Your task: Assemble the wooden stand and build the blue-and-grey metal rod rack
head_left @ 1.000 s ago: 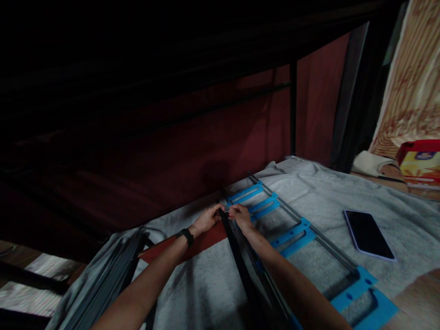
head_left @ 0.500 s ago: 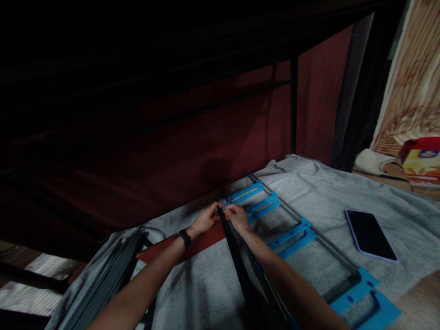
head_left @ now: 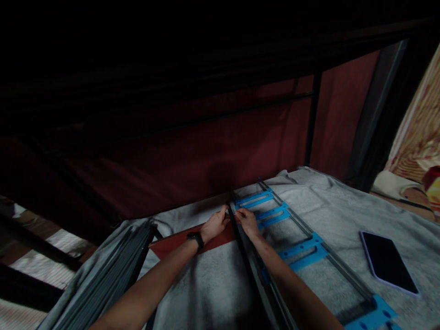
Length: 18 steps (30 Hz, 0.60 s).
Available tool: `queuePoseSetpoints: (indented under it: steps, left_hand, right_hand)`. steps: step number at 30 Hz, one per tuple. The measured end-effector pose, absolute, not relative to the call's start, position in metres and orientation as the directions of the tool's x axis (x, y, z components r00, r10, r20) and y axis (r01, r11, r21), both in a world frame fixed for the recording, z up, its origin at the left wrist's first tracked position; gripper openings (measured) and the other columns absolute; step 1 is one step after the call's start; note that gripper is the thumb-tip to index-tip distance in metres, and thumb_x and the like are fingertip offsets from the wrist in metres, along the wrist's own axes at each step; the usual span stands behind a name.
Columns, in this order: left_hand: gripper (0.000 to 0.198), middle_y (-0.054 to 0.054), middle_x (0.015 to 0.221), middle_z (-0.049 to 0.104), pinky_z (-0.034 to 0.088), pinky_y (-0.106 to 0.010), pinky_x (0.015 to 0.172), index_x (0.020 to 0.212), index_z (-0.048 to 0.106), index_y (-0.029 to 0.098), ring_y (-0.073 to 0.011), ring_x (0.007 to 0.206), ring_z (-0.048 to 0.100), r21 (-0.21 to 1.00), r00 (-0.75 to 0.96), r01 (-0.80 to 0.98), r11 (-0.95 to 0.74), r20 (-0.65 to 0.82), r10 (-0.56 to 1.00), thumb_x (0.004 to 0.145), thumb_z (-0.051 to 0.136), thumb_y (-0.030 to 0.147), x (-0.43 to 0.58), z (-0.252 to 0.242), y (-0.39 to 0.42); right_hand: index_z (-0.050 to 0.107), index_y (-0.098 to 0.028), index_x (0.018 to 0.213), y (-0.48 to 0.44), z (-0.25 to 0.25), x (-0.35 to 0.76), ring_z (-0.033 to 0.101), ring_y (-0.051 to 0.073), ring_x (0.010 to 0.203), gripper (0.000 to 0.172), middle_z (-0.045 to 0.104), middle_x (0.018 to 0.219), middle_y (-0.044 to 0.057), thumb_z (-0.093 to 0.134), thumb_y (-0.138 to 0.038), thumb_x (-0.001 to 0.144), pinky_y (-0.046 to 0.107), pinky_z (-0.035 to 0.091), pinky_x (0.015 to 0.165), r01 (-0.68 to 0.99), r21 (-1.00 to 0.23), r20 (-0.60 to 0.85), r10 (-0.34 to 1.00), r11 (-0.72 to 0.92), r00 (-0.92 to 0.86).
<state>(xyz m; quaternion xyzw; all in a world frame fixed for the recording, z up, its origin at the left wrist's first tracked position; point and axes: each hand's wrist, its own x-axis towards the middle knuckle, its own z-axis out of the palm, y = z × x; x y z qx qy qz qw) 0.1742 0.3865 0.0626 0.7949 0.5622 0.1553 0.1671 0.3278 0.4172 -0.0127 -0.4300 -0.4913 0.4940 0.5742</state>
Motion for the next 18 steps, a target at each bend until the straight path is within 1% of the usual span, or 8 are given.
queuePoseSetpoints:
  steps: [2, 4, 6, 8, 11, 13, 16, 18]
  left_hand:
    - [0.024, -0.009, 0.09, 0.07, 0.043, -0.031, 0.08, 0.118, 0.055, 0.02, -0.0255, 0.089, 0.068, 0.358, 0.282, 0.89, -0.28, 0.05, 0.958, 0.095, 0.049, 0.024, 0.174, 0.06, 0.382]
    - [0.018, -0.01, 0.093, 0.071, 0.043, -0.033, 0.082, 0.109, 0.06, 0.02, -0.0269, 0.093, 0.068, 0.314, 0.278, 0.908, -0.278, 0.045, 0.959, 0.096, 0.048, 0.025, 0.173, 0.057, 0.381]
    - [0.018, -0.011, 0.096, 0.072, 0.043, -0.033, 0.083, 0.105, 0.064, 0.021, -0.0274, 0.095, 0.069, 0.325, 0.281, 0.902, -0.283, 0.055, 0.958, 0.096, 0.049, 0.023, 0.172, 0.056, 0.382]
    - [0.018, -0.01, 0.096, 0.073, 0.044, -0.033, 0.082, 0.104, 0.066, 0.021, -0.0273, 0.095, 0.069, 0.359, 0.282, 0.888, -0.287, 0.067, 0.957, 0.094, 0.051, 0.022, 0.171, 0.055, 0.384]
    - [0.017, -0.009, 0.093, 0.072, 0.045, -0.032, 0.081, 0.103, 0.067, 0.02, -0.0267, 0.095, 0.069, 0.401, 0.289, 0.866, -0.297, 0.082, 0.954, 0.091, 0.054, 0.019, 0.17, 0.054, 0.388]
    - [0.021, -0.009, 0.093, 0.073, 0.046, -0.032, 0.08, 0.109, 0.065, 0.019, -0.0261, 0.093, 0.069, 0.428, 0.277, 0.856, -0.292, 0.099, 0.956, 0.09, 0.056, 0.016, 0.17, 0.053, 0.389]
    - [0.042, -0.008, 0.092, 0.073, 0.048, -0.031, 0.079, 0.132, 0.054, 0.018, -0.0242, 0.088, 0.07, 0.452, 0.255, 0.848, -0.277, 0.11, 0.961, 0.09, 0.056, 0.015, 0.17, 0.051, 0.388]
    - [0.053, -0.007, 0.099, 0.074, 0.049, -0.031, 0.084, 0.142, 0.047, 0.021, -0.0229, 0.093, 0.071, 0.449, 0.29, 0.84, -0.305, 0.105, 0.951, 0.09, 0.054, 0.013, 0.17, 0.05, 0.388]
  right_hand:
    - [0.066, -0.024, 0.076, 0.415, -0.011, 0.327, 0.065, 0.021, 0.069, 0.025, 0.068, 0.071, 0.0, 0.063, -0.049, 0.076, 0.033, 0.054, 0.067, -0.121, -0.982, 0.141, 0.99, 0.144, 0.032]
    - [0.066, -0.024, 0.075, 0.414, -0.009, 0.326, 0.064, 0.021, 0.069, 0.025, 0.068, 0.071, 0.001, 0.062, -0.048, 0.076, 0.034, 0.053, 0.068, -0.094, -0.984, 0.148, 0.988, 0.151, 0.038]
    - [0.067, -0.024, 0.075, 0.413, -0.008, 0.325, 0.064, 0.021, 0.072, 0.022, 0.068, 0.072, 0.001, 0.061, -0.046, 0.076, 0.034, 0.052, 0.072, -0.052, -0.983, 0.175, 0.983, 0.177, 0.049]
    - [0.067, -0.024, 0.074, 0.413, -0.009, 0.326, 0.063, 0.021, 0.074, 0.021, 0.068, 0.073, 0.001, 0.059, -0.044, 0.077, 0.034, 0.05, 0.076, 0.008, -0.977, 0.215, 0.975, 0.215, 0.054]
    - [0.068, -0.024, 0.075, 0.413, -0.01, 0.326, 0.062, 0.02, 0.072, 0.024, 0.069, 0.073, 0.0, 0.056, -0.045, 0.079, 0.032, 0.048, 0.074, 0.076, -0.965, 0.253, 0.967, 0.249, 0.042]
    - [0.068, -0.024, 0.075, 0.413, -0.012, 0.326, 0.062, 0.02, 0.072, 0.027, 0.07, 0.073, 0.001, 0.056, -0.048, 0.08, 0.031, 0.048, 0.073, 0.1, -0.966, 0.245, 0.969, 0.239, 0.046]
    - [0.067, -0.024, 0.074, 0.412, -0.013, 0.325, 0.062, 0.02, 0.072, 0.033, 0.07, 0.074, 0.001, 0.054, -0.054, 0.081, 0.03, 0.048, 0.072, 0.142, -0.967, 0.222, 0.973, 0.211, 0.067]
    - [0.067, -0.024, 0.072, 0.412, -0.014, 0.324, 0.062, 0.02, 0.073, 0.037, 0.07, 0.074, 0.002, 0.052, -0.057, 0.082, 0.03, 0.048, 0.072, 0.174, -0.965, 0.214, 0.974, 0.198, 0.08]
